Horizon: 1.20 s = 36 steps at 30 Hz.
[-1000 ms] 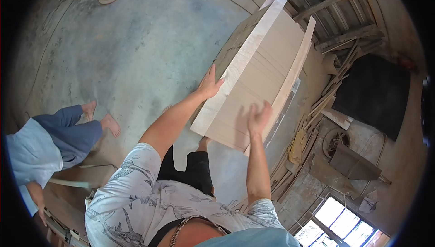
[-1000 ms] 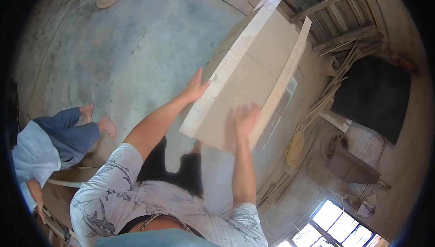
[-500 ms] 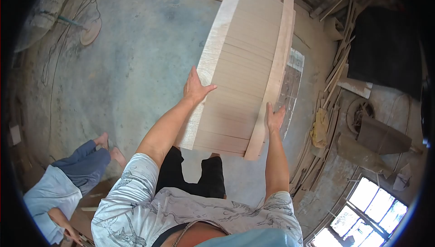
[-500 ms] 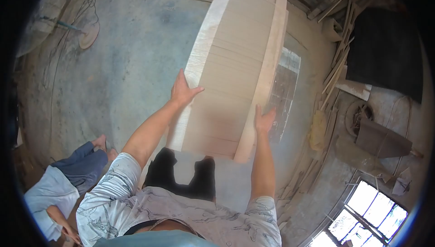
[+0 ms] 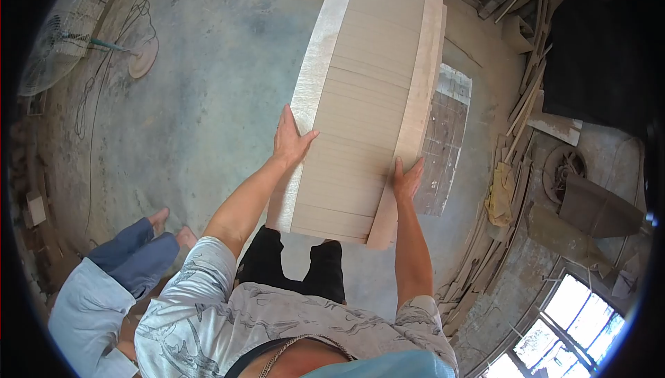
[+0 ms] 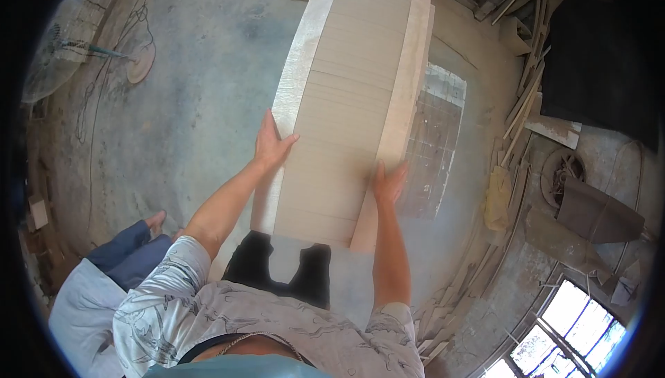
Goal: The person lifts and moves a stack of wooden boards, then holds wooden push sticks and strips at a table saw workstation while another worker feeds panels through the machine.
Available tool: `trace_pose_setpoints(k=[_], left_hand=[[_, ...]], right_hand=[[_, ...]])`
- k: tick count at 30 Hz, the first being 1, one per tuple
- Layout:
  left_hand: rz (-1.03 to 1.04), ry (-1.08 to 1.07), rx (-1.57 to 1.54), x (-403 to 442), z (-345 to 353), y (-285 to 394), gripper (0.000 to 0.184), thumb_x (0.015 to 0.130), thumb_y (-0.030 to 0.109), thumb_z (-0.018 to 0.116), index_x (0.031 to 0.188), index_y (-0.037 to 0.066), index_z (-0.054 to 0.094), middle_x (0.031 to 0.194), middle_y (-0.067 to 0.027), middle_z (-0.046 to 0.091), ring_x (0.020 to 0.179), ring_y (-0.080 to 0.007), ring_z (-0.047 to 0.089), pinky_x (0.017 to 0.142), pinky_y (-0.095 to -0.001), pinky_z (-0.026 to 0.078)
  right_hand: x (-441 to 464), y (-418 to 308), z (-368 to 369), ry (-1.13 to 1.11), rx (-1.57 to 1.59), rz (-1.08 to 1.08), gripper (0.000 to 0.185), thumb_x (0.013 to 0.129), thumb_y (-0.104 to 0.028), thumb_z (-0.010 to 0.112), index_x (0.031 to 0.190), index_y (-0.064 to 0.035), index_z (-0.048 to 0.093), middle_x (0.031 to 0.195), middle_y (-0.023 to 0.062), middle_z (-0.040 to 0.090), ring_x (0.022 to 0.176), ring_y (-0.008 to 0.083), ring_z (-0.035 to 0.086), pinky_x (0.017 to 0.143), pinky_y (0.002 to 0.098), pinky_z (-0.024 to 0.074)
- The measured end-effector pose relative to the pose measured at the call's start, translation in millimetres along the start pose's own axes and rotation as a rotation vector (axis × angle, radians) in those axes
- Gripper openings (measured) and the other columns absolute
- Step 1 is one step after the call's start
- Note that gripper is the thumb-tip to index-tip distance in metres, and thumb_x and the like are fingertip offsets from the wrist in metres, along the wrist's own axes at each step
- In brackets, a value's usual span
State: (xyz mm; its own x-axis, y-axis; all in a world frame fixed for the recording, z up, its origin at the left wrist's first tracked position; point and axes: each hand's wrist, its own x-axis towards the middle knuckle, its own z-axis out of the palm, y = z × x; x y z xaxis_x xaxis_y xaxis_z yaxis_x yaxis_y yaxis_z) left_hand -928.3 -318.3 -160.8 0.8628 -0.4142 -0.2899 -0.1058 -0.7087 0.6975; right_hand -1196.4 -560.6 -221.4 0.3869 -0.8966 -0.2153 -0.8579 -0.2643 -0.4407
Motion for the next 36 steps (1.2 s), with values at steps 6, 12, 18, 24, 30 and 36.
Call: trace_pose_setpoints(k=[6,12,18,24,30,36], left_hand=[[-0.007,-0.027,0.017,-3.7,-6.0,4.3,0.112,0.086,0.035,0.083,0.160,-0.012,0.013,0.166,-0.0320,0.025,0.154,-0.0429,0.028,0.126,-0.0455,0.029],[-0.010,-0.060,0.007,2.2,-14.7,8.6,0.110,0.088,0.033,0.081,0.160,-0.012,0.012,0.167,-0.0317,0.020,0.156,-0.0431,0.024,0.127,-0.0459,0.028],[-0.039,-0.069,0.000,3.7,-16.4,11.4,0.107,0.090,0.030,0.079,0.160,-0.012,0.010,0.168,-0.0315,0.018,0.156,-0.0429,0.022,0.127,-0.0459,0.027],[-0.013,-0.040,-0.007,3.4,-10.6,5.6,0.105,0.090,0.029,0.078,0.159,-0.012,0.011,0.167,-0.0341,0.019,0.156,-0.0453,0.020,0.127,-0.0480,0.026],[0.003,-0.020,-0.001,3.2,-8.3,6.7,0.104,0.090,0.028,0.079,0.158,-0.013,0.012,0.166,-0.0353,0.020,0.156,-0.0476,0.018,0.127,-0.0502,0.025],[0.042,0.001,0.042,4.9,0.9,-2.5,0.103,0.090,0.029,0.078,0.157,-0.014,0.012,0.164,-0.0371,0.020,0.156,-0.0501,0.017,0.128,-0.0526,0.022]], right_hand=[[-2.6,-8.5,-8.4,-0.025,-0.008,-0.041,0.096,0.098,-0.053,0.065,0.157,0.0122,0.027,0.157,0.0366,0.038,0.146,0.0483,0.038,0.122,0.0498,0.0318],[-1.0,-19.5,-8.9,-0.016,-0.019,-0.066,0.091,0.100,-0.046,0.064,0.155,0.0159,0.027,0.156,0.0385,0.036,0.148,0.0482,0.036,0.123,0.0502,0.0307],[-0.7,-24.2,-8.4,-0.021,-0.057,-0.040,0.090,0.100,-0.046,0.063,0.156,0.0154,0.025,0.158,0.0376,0.035,0.148,0.0479,0.035,0.124,0.0499,0.0301],[-2.6,-30.4,-11.5,-0.035,-0.060,-0.018,0.090,0.101,-0.046,0.062,0.155,0.0157,0.026,0.158,0.0374,0.035,0.148,0.0480,0.035,0.124,0.0496,0.0303],[-0.1,-21.2,-7.6,-0.016,-0.097,-0.061,0.090,0.101,-0.048,0.060,0.155,0.0152,0.028,0.158,0.0376,0.035,0.148,0.0483,0.036,0.123,0.0501,0.0309],[1.3,-19.8,-6.1,-0.016,-0.085,-0.056,0.092,0.101,-0.052,0.059,0.156,0.0141,0.026,0.158,0.0373,0.036,0.148,0.0484,0.036,0.123,0.0502,0.0309]])
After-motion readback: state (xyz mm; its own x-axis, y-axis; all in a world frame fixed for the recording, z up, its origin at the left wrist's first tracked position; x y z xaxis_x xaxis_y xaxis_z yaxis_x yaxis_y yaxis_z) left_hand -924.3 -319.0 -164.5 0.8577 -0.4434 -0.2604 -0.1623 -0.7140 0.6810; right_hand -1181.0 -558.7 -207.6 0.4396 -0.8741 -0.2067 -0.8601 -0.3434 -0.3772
